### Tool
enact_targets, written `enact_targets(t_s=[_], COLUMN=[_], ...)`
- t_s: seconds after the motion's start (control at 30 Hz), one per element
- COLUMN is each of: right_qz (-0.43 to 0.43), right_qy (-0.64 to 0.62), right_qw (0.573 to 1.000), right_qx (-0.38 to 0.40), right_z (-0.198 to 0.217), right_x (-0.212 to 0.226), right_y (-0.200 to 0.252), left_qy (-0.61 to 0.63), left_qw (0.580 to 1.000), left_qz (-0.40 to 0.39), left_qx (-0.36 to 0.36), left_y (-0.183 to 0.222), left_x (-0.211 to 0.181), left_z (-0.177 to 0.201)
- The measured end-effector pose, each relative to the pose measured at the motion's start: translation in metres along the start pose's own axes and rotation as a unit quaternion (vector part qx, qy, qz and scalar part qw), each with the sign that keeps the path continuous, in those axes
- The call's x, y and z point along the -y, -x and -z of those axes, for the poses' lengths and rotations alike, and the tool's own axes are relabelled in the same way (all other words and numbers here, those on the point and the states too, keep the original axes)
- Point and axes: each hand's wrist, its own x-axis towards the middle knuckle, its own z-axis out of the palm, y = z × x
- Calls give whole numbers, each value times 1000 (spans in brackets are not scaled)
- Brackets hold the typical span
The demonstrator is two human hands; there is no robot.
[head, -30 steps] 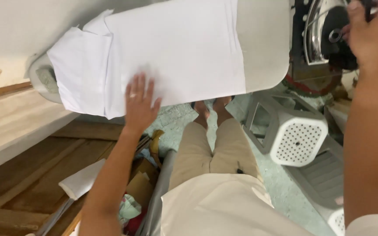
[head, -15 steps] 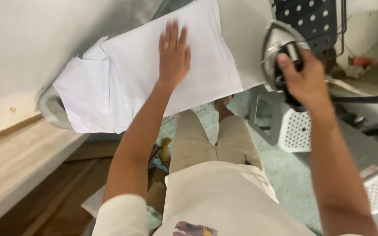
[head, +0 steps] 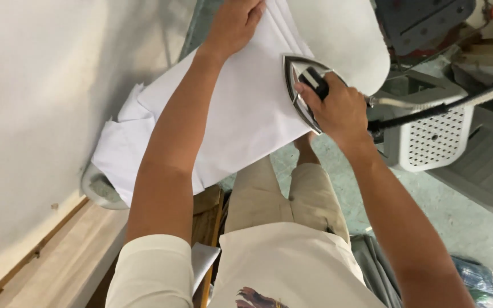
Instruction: A person irons a white shirt on an ironing board, smoothing the fabric and repositioning the garment to reach all areas.
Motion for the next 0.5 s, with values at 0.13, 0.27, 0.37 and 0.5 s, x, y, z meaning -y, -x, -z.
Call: enact_targets(t_s=[0.13,0.27,0.37,0.5], right_qz=[-38,-47,8,101], right_qy=[-110,-109,-97,-53], right_qw=[986,989,994,993], right_qx=[120,82,55,-21], right_z=[42,39,36,18], right_x=[52,66,66,66], right_y=[-32,-51,-77,-133], left_qy=[60,-56,-139,-254], left_qw=[994,989,969,935], left_qz=[64,108,158,239], left_qx=[59,-86,-126,-67], left_y=[-5,26,80,133], left_x=[-5,-22,-34,-42], left_z=[14,24,29,36])
